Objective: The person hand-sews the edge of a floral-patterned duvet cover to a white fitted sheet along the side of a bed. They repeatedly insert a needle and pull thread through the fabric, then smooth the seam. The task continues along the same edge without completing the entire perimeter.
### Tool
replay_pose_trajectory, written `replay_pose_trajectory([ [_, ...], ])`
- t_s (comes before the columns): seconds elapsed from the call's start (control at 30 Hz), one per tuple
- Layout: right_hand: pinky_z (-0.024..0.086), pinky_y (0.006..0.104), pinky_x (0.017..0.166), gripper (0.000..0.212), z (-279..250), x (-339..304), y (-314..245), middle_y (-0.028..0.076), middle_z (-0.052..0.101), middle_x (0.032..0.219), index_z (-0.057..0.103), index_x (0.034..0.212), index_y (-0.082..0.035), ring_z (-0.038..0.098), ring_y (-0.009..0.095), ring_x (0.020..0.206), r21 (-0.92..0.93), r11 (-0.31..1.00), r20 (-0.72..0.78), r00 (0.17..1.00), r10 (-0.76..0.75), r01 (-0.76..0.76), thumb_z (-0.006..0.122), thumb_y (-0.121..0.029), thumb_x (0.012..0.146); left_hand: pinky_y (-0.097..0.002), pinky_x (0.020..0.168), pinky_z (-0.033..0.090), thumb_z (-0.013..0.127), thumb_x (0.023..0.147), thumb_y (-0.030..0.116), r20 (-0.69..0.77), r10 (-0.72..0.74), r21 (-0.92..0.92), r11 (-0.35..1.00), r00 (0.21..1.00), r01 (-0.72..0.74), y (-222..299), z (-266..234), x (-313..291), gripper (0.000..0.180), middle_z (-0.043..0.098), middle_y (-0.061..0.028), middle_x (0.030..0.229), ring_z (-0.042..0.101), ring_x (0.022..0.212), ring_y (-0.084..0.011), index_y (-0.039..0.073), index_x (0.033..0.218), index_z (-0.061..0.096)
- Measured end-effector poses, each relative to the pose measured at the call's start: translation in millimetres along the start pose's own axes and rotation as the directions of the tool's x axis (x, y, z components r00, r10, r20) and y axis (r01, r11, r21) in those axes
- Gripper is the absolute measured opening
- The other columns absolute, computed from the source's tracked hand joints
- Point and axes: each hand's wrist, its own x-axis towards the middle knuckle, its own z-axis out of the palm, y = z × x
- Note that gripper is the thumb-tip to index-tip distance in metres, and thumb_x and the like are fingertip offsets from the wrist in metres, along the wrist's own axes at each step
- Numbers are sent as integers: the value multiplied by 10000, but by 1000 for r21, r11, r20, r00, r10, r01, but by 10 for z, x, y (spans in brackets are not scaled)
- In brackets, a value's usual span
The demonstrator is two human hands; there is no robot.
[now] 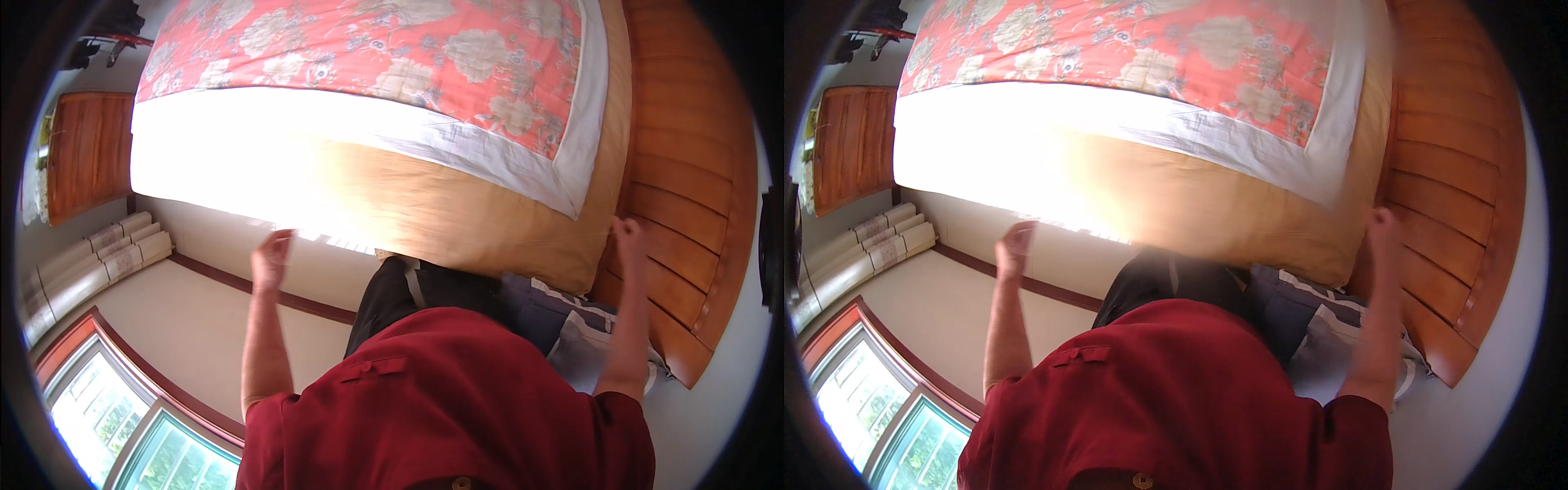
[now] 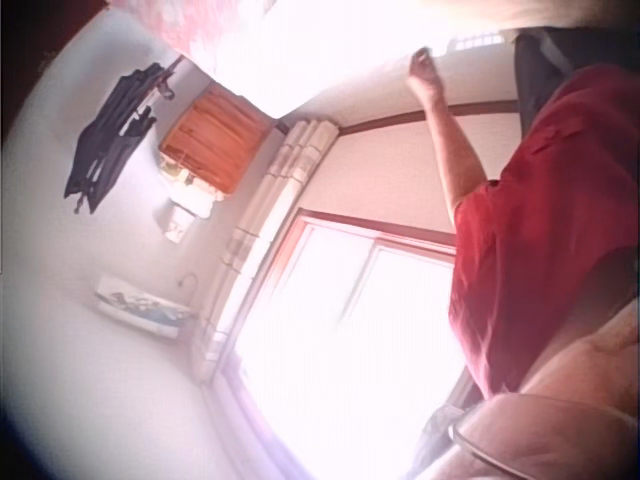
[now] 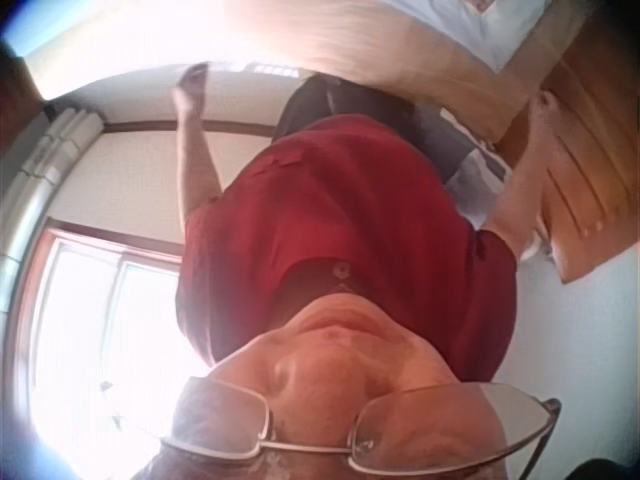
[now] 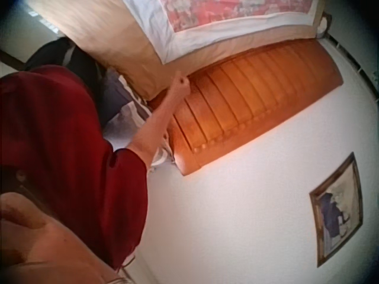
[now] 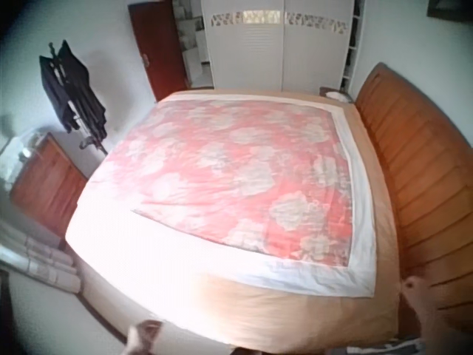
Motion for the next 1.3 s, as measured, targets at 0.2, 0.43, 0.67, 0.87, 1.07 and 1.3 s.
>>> replay_pose_trajectory([
  [0.2, 392, 198, 538, 350, 734, -1097, -1703, -47, 571, 772, 596, 1175, -111, 461, 30, 610, 687, 714, 584, 687, -433, -134, 629, -156, 830, -340, 628, 519, 633, 792, 95, 580, 548, 295, 548, 603, -782, 876, 2083, -330, 118, 661, -99, 826, 641, 743, -272, 79, 906, 657],
  [0.43, 350, 198, 487, 197, 911, -1239, -1827, -52, 519, 652, 657, 936, -77, 428, 29, 541, 670, 615, 712, 596, -372, -416, 663, -239, 824, -307, 630, 503, 631, 818, 114, 559, 492, 131, 742, 668, -657, 1211, 2433, -355, 121, 652, -104, 810, 634, 725, -239, 63, 923, 660],
  [0.67, 470, 289, 626, 363, 1040, -567, -136, 44, 635, 763, 555, 1132, -34, 599, 180, 680, 149, 937, 548, 763, -343, 314, 628, -218, 826, -259, 549, 468, 528, 902, 235, 457, -602, 475, 787, 655, 393, 295, 1419, -75, 285, 616, -68, 887, 602, 641, -130, 54, 1112, 590],
  [0.87, 473, 377, 696, 336, 1105, -370, 292, 159, 615, 867, 472, 1212, -97, 617, 290, 817, -113, 988, 318, 946, -60, 101, 494, -191, 890, -422, 745, 475, 595, 790, 76, 239, 375, 812, 429, 895, -396, -441, 1211, 855, 190, 609, -139, 930, 562, 862, -347, 63, 979, 603],
  [1.07, 472, 389, 687, 144, 1426, -609, -963, 146, 623, 885, 583, 938, -77, 602, 340, 809, 147, 976, 230, 955, -190, 159, 527, -200, 886, -410, 776, 444, 638, 746, 67, 246, 675, 743, 330, 695, -583, -402, 1821, 2240, 143, 604, -82, 888, 557, 855, -288, 82, 886, 611],
  [1.3, 476, 358, 699, 124, 2088, -725, -1254, 159, 615, 871, 569, 936, -35, 603, 318, 816, 425, 885, 234, 921, -313, 193, 516, -139, 895, -393, 641, 420, 569, 825, 114, 479, 601, 712, 160, 640, -684, -577, 1991, 2343, 46, 576, -41, 753, 552, 689, -231, 100, 782, 556],
])
